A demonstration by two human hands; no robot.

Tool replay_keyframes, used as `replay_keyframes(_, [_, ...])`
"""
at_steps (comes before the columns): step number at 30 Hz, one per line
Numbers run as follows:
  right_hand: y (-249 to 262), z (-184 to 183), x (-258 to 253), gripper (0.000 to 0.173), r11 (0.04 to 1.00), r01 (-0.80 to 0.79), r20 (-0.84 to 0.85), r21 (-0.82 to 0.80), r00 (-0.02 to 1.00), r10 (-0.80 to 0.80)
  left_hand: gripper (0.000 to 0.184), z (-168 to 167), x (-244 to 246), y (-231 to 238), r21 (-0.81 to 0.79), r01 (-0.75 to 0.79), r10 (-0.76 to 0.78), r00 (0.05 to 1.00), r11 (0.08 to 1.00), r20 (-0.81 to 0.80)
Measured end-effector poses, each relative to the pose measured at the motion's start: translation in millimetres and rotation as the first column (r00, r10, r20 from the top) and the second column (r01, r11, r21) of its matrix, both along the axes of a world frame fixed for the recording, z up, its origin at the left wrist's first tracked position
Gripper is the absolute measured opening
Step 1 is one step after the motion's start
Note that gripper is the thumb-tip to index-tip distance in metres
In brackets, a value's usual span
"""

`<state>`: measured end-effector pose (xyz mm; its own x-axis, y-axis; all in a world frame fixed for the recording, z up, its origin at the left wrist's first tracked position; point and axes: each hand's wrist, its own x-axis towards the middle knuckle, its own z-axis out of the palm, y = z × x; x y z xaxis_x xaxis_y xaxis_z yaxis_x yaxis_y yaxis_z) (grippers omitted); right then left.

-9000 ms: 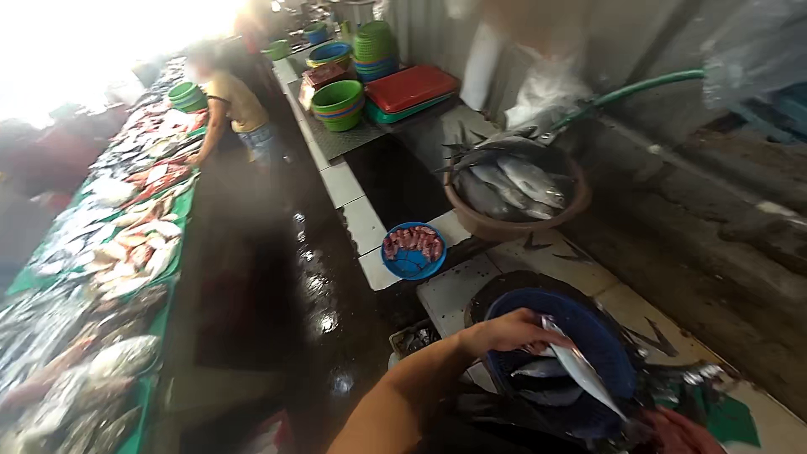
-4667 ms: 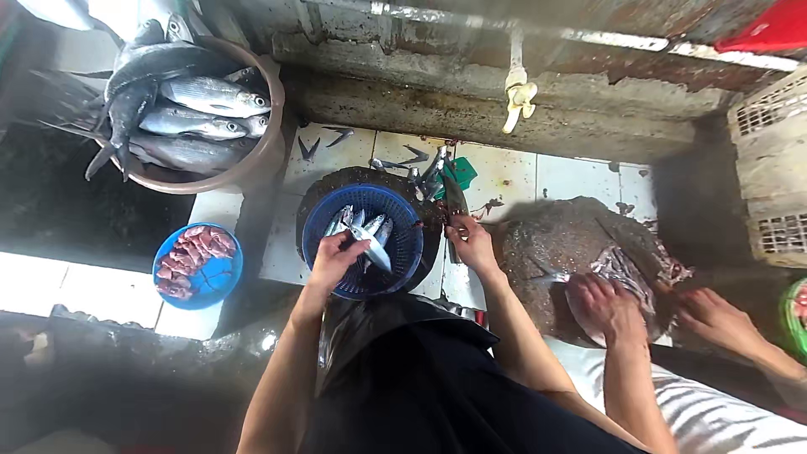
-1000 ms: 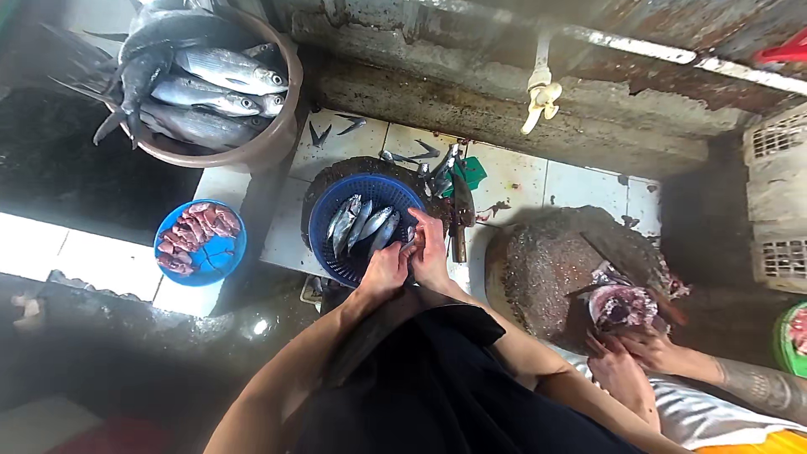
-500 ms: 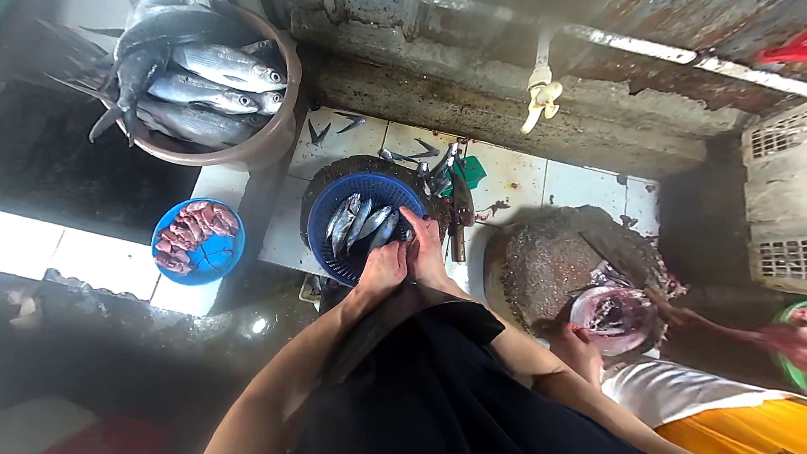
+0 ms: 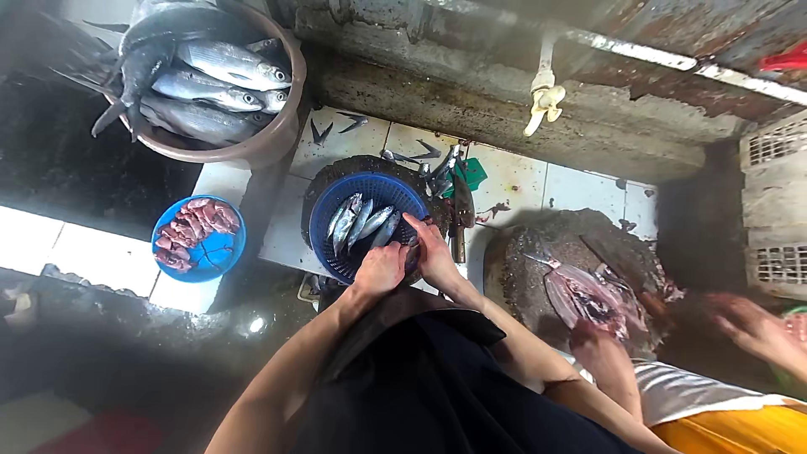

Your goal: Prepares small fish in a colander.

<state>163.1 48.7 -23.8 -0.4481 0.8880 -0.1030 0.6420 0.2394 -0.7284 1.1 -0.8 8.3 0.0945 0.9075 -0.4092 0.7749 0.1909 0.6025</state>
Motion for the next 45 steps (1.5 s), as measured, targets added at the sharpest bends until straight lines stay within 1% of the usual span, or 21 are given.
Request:
replay_keyframes(4, [20.2, 8.6, 24.4, 0.059, 0.972, -0.151, -0.148, -0.180, 0.981, 0.124, 0.047, -4.2, -10.7, -2.3, 0.011, -0.004, 0.004, 1.000, 1.000, -0.017])
replay_keyframes(8, [34.4, 13.5, 47.8, 0.053, 0.870, -0.296, -0.270, -0.394, 0.942, 0.198, 0.050, -12.1, -13.5, -4.4, 0.020, 0.049, -0.049, 0.999, 0.999, -0.007])
replay_keyframes(10, [36.9, 16.5, 53.3, 0.053, 0.844, -0.323, -0.286, -0.427, 0.934, 0.213, 0.049, -8.9, -12.6, -4.0, 0.015, 0.055, -0.054, 0.998, 0.998, -0.041])
replay_keyframes(12, [41.7, 23.1, 60.1, 0.054, 0.853, -0.288, -0.282, -0.434, 0.943, 0.176, 0.047, -2.7, -17.4, -2.9, -0.008, 0.024, -0.025, 0.994, 1.000, -0.109])
replay_keyframes(15, [58.5, 25.4, 78.4, 0.052, 0.912, -0.100, -0.249, -0.398, 0.968, -0.003, 0.045, -5.2, -41.1, -5.1, -0.001, -0.036, 0.035, 0.987, 0.999, -0.157])
replay_keyframes(17, [74.5, 18.6, 89.4, 0.046, 0.948, 0.045, -0.190, -0.316, 0.976, -0.109, 0.044, -12.9, -55.3, -8.7, 0.042, -0.032, 0.037, 0.993, 0.999, -0.114])
replay_keyframes(18, [82.5, 15.4, 93.4, 0.045, 0.964, 0.075, -0.169, -0.255, 0.978, -0.121, 0.044, -17.0, -59.6, -9.9, 0.063, -0.019, 0.025, 0.995, 0.998, -0.096])
replay_keyframes(19, [89.4, 14.9, 96.9, 0.047, 0.977, 0.054, -0.144, -0.205, 0.986, -0.085, 0.043, -20.6, -61.8, -10.7, 0.074, 0.000, 0.007, 0.995, 0.997, -0.100])
replay_keyframes(21, [100.6, 20.8, 97.8, 0.064, 0.985, -0.036, -0.103, -0.169, 0.994, 0.019, 0.044, -25.6, -61.6, -10.0, 0.101, 0.025, -0.010, 0.990, 0.995, -0.142])
replay_keyframes(23, [111.0, 21.9, 91.7, 0.076, 0.994, -0.041, -0.083, -0.097, 0.996, 0.033, 0.042, -25.6, -60.8, -7.3, 0.140, -0.001, 0.022, 0.989, 0.990, -0.148])
replay_keyframes(24, [117.1, 22.4, 89.8, 0.076, 0.999, -0.018, -0.080, -0.047, 0.997, 0.015, 0.042, -24.5, -61.3, -4.6, 0.165, -0.018, 0.041, 0.990, 0.986, -0.138])
replay_keyframes(26, [131.6, 27.6, 90.7, 0.062, 1.000, 0.026, -0.186, 0.016, 0.982, -0.023, 0.043, -22.8, -61.8, 1.3, 0.184, -0.058, 0.077, 0.992, 0.981, -0.098])
replay_keyframes(28, [147.9, 40.7, 93.0, 0.039, 0.999, 0.049, -0.384, 0.010, 0.922, -0.041, 0.042, -25.1, -62.0, 6.1, 0.172, -0.085, 0.100, 0.992, 0.981, -0.077])
replay_keyframes(29, [156.6, 49.4, 94.5, 0.033, 0.998, 0.056, -0.463, 0.000, 0.885, -0.050, 0.042, -27.7, -62.0, 8.5, 0.174, -0.089, 0.102, 0.992, 0.981, -0.072])
replay_keyframes(32, [188.9, 71.5, 106.3, 0.034, 0.992, 0.120, -0.570, -0.048, 0.812, -0.126, 0.040, -31.5, -57.0, 17.4, 0.206, -0.073, 0.083, 0.996, 0.976, -0.043])
replay_keyframes(36, [239.3, 77.0, 137.0, 0.034, 0.892, 0.448, -0.544, 0.054, 0.763, -0.350, 0.037, -25.8, -44.4, 33.0, 0.246, -0.048, 0.052, 0.999, 0.968, -0.007])
replay_keyframes(39, [251.4, 68.4, 153.3, 0.030, 0.859, 0.507, -0.623, 0.077, 0.697, -0.355, 0.035, -21.1, -32.8, 48.5, 0.254, -0.059, 0.037, 0.995, 0.965, 0.091])
replay_keyframes(40, [250.9, 62.1, 152.9, 0.032, 0.862, 0.506, -0.674, 0.036, 0.649, -0.353, 0.034, -18.1, -27.1, 56.7, 0.252, -0.059, 0.023, 0.989, 0.966, 0.144])
replay_keyframes(42, [247.8, 42.4, 142.0, 0.041, 0.835, 0.527, -0.768, -0.158, 0.465, -0.439, 0.034, -8.9, -9.7, 78.4, 0.233, -0.056, -0.010, 0.961, 0.971, 0.275])
replay_keyframes(44, [245.7, 13.2, 127.3, 0.044, 0.739, 0.517, -0.748, -0.433, 0.251, -0.614, 0.035, 0.4, 14.5, 106.5, 0.202, -0.034, -0.051, 0.914, 0.979, 0.402])
replay_keyframes(45, [244.6, -5.1, 122.0, 0.040, 0.686, 0.493, -0.707, -0.536, 0.182, -0.683, 0.035, 3.3, 28.2, 121.6, 0.194, -0.014, -0.075, 0.891, 0.981, 0.447])
